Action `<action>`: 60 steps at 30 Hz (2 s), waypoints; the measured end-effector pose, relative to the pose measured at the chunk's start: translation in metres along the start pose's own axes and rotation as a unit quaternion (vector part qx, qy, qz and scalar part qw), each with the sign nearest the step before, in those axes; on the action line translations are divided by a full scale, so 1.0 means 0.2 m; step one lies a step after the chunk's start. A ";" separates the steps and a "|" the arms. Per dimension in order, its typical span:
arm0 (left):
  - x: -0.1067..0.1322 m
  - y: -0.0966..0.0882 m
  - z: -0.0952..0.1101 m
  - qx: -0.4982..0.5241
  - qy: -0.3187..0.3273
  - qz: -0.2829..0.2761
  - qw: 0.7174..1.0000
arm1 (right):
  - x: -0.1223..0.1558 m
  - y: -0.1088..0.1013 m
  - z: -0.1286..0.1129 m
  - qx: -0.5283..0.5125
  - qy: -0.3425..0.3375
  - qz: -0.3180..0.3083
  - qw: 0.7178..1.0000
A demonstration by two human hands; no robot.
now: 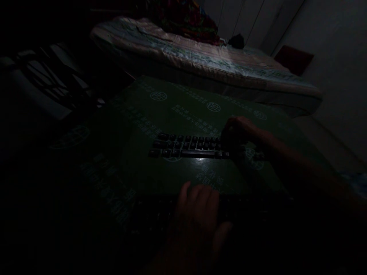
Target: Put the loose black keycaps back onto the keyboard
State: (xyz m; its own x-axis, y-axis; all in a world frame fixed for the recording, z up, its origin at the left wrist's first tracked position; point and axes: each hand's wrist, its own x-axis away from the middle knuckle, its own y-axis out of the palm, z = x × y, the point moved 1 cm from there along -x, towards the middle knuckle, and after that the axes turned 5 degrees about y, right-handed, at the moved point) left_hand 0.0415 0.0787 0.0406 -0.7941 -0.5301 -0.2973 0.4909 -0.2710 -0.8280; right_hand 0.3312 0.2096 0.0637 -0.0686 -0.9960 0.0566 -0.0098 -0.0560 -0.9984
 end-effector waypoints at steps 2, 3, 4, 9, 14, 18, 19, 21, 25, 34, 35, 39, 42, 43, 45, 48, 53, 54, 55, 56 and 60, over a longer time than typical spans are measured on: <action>-0.01 0.00 0.01 0.005 -0.007 -0.008 1.000 | 0.07 -0.04 -0.02 -0.034 -0.042 0.028 0.998; -0.01 -0.01 0.01 0.007 -0.012 -0.013 1.000 | 0.13 -0.06 -0.04 -0.059 -0.078 0.052 0.994; -0.01 -0.01 0.01 0.009 -0.016 -0.019 1.000 | 0.21 -0.08 -0.07 -0.087 -0.118 0.076 0.986; 0.00 -0.01 0.02 0.005 -0.031 -0.044 0.999 | 0.76 -0.05 -0.25 -0.125 -0.246 0.127 0.953; -0.01 -0.01 0.02 -0.001 -0.021 -0.049 0.999 | 1.10 0.11 -0.38 -0.085 -0.209 0.165 0.960; -0.02 -0.01 0.02 -0.001 -0.021 -0.051 0.998 | 1.16 0.15 -0.43 -0.067 -0.184 0.169 0.966; -0.02 -0.01 0.02 -0.003 -0.024 -0.055 0.998 | 1.16 0.15 -0.43 -0.063 -0.183 0.171 0.966; -0.02 -0.02 0.02 -0.005 -0.026 -0.060 0.998 | 1.16 0.15 -0.44 -0.052 -0.187 0.181 0.964; -0.01 -0.01 0.03 -0.007 -0.025 -0.055 0.998 | 1.16 0.15 -0.46 -0.030 -0.209 0.193 0.958; -0.01 -0.01 0.03 -0.002 -0.026 -0.058 0.998 | 1.19 0.11 -0.50 -0.024 -0.219 0.187 0.957; -0.02 -0.01 0.03 -0.001 -0.028 -0.060 0.998 | 1.19 0.12 -0.50 -0.020 -0.223 0.196 0.955; -0.02 -0.01 0.03 -0.009 -0.027 -0.054 0.998 | 1.24 0.14 -0.52 -0.007 -0.235 0.221 0.947; -0.01 0.00 0.02 -0.016 -0.018 -0.045 0.999 | 1.27 0.16 -0.54 0.002 -0.233 0.228 0.945; -0.01 0.00 0.02 -0.016 -0.015 -0.041 0.999 | 1.28 0.16 -0.55 0.004 -0.233 0.234 0.944; -0.01 0.01 0.02 -0.015 -0.010 -0.033 0.999 | 1.30 0.18 -0.56 0.010 -0.231 0.240 0.943; -0.01 0.00 0.02 -0.014 -0.011 -0.039 0.999 | 1.31 0.20 -0.57 0.020 -0.227 0.226 0.947; -0.02 -0.01 0.02 -0.013 -0.035 -0.053 0.998 | 1.29 0.13 -0.46 -0.021 -0.139 0.283 0.949; -0.02 -0.01 0.02 -0.012 -0.035 -0.053 0.998 | 1.27 0.11 -0.42 -0.018 -0.120 0.300 0.946; -0.02 -0.01 0.02 -0.012 -0.030 -0.050 0.998 | 1.26 0.09 -0.37 -0.011 -0.101 0.314 0.944; -0.02 -0.01 0.03 -0.012 -0.025 -0.048 0.998 | 1.24 0.08 -0.33 -0.004 -0.084 0.325 0.942; -0.04 -0.02 0.05 -0.019 -0.024 -0.056 0.998 | 1.13 0.09 -0.16 -0.034 -0.059 0.313 0.947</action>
State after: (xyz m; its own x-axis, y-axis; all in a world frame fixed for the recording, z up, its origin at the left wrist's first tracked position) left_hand 0.0496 0.0752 0.0512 -0.8241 -0.5371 -0.1796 0.3861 -0.3008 -0.8720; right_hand 0.2841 -0.0141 0.0592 0.0298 -0.8339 -0.5512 -0.0681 0.5484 -0.8334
